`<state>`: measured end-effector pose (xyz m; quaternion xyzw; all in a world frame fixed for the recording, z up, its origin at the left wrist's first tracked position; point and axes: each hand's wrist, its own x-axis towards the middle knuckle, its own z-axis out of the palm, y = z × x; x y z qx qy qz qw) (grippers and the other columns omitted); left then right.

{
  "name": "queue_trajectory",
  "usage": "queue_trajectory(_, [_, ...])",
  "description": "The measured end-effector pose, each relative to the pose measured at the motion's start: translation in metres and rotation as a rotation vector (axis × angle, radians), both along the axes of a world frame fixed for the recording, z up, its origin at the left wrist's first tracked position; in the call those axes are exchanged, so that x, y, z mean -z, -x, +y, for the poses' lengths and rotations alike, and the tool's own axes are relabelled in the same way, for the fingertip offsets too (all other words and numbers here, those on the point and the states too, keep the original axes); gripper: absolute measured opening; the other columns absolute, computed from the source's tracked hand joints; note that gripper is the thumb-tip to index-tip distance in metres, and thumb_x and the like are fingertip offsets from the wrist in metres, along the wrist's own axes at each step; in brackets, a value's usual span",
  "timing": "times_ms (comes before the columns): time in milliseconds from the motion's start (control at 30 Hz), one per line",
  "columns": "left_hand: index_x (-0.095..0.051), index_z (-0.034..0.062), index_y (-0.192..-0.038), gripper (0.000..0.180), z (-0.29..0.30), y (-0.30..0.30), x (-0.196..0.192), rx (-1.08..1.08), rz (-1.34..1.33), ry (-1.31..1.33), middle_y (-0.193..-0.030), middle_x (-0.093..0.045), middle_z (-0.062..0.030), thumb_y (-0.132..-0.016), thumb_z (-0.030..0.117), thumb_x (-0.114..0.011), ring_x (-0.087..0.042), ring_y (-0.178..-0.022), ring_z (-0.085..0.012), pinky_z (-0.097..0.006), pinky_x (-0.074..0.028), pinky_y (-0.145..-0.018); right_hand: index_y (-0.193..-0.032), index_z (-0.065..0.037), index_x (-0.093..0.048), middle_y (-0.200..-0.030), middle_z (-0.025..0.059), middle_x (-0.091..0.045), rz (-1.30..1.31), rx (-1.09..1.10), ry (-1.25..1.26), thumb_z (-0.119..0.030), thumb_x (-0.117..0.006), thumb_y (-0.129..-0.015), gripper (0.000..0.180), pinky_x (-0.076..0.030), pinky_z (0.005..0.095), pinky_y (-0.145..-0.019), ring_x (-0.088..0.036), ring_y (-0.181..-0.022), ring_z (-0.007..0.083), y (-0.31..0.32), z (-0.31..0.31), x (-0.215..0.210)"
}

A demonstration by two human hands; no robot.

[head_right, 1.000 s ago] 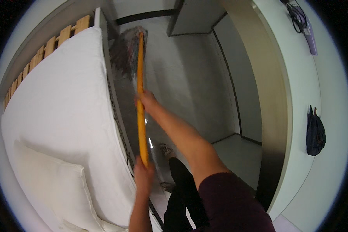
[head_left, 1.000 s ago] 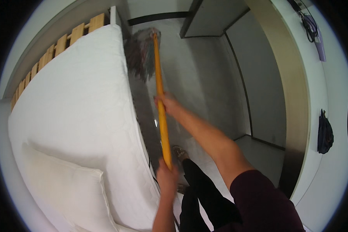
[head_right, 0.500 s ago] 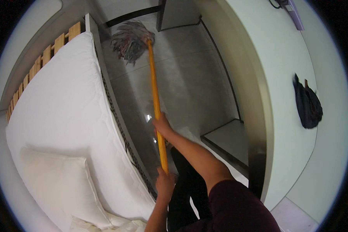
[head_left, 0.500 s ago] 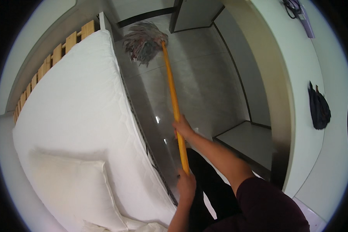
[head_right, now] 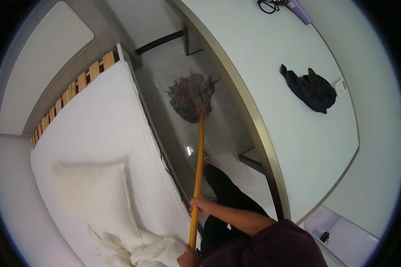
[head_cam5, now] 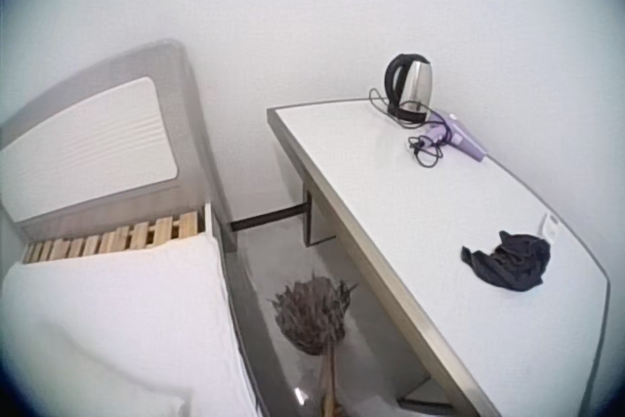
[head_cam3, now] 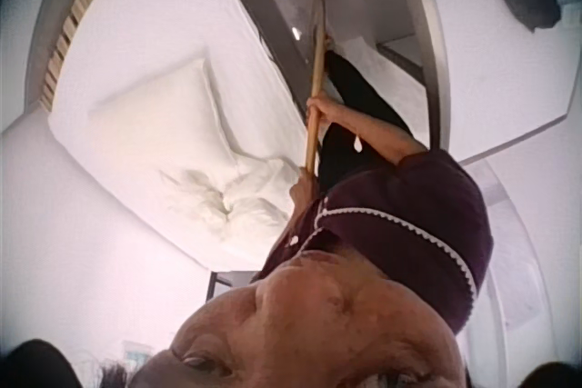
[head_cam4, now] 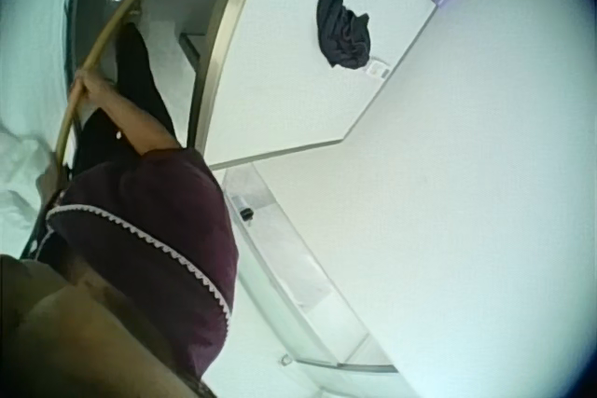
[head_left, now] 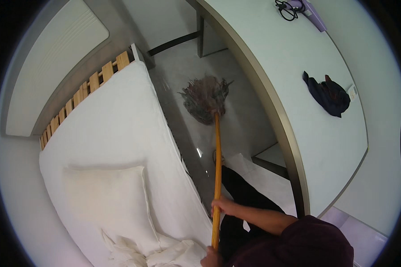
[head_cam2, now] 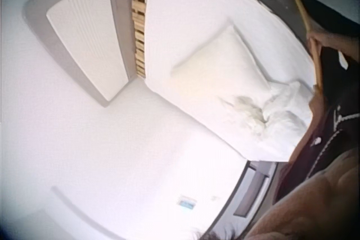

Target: The person mops the bathroom floor, then wrings out the mop head by hand. They continue mopping the bedroom floor, moving around the bed and nightstand, and finish by mopping the bathroom floor again.

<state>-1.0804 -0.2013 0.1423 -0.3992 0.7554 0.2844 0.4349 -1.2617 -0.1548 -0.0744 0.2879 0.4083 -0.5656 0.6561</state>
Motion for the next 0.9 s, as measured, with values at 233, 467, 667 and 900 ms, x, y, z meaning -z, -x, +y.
queue_trajectory(233, [-0.036, -0.0047, -0.130, 0.049, -0.102, 0.229, 0.080, 0.328, 0.222, 0.127, -0.072, -0.068, -0.0129, -0.087, 0.013, -0.053, -0.068, -0.063, -0.0297, -0.042, -0.051, -0.056, -0.076, -0.003, -0.048, -0.061, 0.0132, -0.051, 0.315, 0.295, -0.029, -0.008, -0.058, -0.080, 0.012, -0.052, 0.0467, -0.050, -0.056, -0.051, 0.0290, 0.234, -0.091, 0.051])
queue_trajectory(467, [-0.044, 0.0047, -0.102, 0.024, -0.145, 0.390, 0.101, 0.513, 0.359, 0.115, -0.075, -0.069, -0.0130, -0.084, 0.010, -0.059, -0.071, -0.075, -0.0295, -0.041, -0.054, -0.065, -0.076, -0.005, -0.051, -0.061, 0.0109, -0.051, 0.464, 0.493, -0.094, -0.014, -0.058, -0.081, 0.013, -0.054, 0.0457, -0.057, -0.056, -0.054, 0.0282, 0.382, -0.098, 0.073])
queue_trajectory(667, [-0.045, 0.0097, -0.108, 0.023, -0.205, 0.268, 0.063, 0.467, 0.279, 0.116, -0.081, -0.068, -0.0083, -0.087, 0.009, -0.055, -0.070, -0.073, -0.0268, -0.042, -0.050, -0.058, -0.077, -0.004, -0.052, -0.065, 0.0154, -0.054, 0.236, 0.451, -0.101, -0.016, -0.055, -0.083, 0.014, -0.055, 0.0509, -0.062, -0.060, -0.059, 0.0321, 0.251, -0.132, 0.042])
queue_trajectory(900, [-0.046, 0.0043, -0.102, 0.021, -0.245, 0.210, -0.026, 0.309, 0.073, 0.009, -0.072, -0.066, -0.0134, -0.083, 0.008, -0.055, -0.067, -0.062, -0.0317, -0.047, -0.049, -0.054, -0.078, -0.001, -0.052, -0.070, 0.0130, -0.053, 0.000, 0.214, -0.182, -0.007, -0.056, -0.080, 0.008, -0.058, 0.0525, -0.071, -0.060, -0.067, 0.0272, 0.194, -0.181, -0.047])
